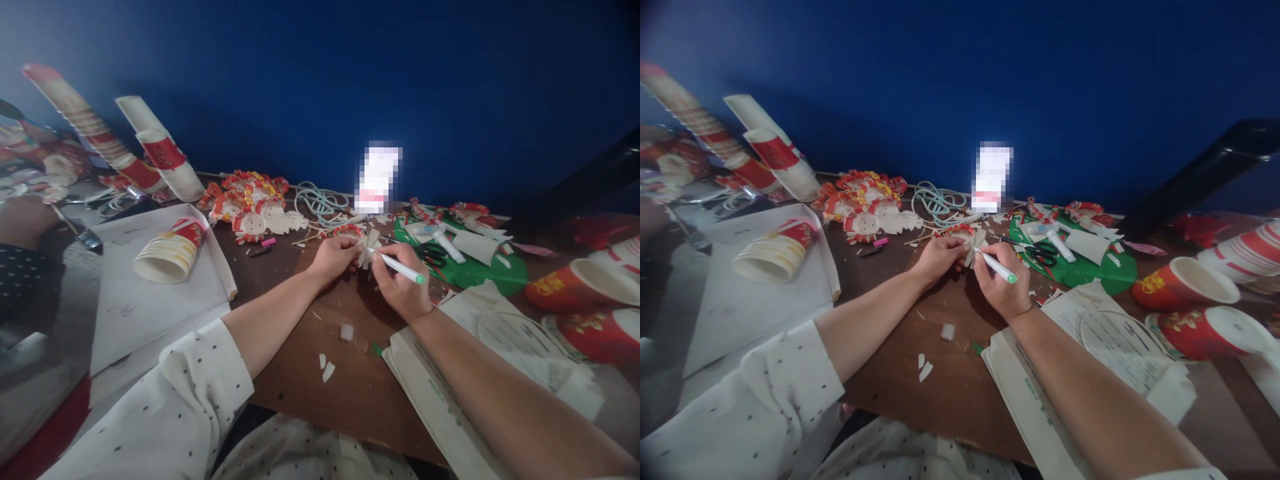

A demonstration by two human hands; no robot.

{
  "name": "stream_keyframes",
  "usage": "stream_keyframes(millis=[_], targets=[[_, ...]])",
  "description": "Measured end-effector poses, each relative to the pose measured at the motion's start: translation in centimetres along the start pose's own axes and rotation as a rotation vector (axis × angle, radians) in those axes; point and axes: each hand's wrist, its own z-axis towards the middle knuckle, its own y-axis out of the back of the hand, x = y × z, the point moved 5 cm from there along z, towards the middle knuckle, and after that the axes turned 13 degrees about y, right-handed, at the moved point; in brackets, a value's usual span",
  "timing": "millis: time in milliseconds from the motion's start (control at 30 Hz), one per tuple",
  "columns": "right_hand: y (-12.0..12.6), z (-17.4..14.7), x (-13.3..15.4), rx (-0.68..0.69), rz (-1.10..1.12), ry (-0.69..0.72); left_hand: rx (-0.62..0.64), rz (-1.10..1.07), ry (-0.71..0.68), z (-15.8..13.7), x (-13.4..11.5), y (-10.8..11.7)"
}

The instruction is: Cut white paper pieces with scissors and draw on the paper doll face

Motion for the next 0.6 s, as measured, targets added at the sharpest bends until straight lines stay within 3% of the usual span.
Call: stream_keyframes(millis=[600], targets=[[-0.49,-0.01,-0.1,0.08,-0.042,0.057,-0.024,0.019,0.013,-0.13,0.07,-0.02]])
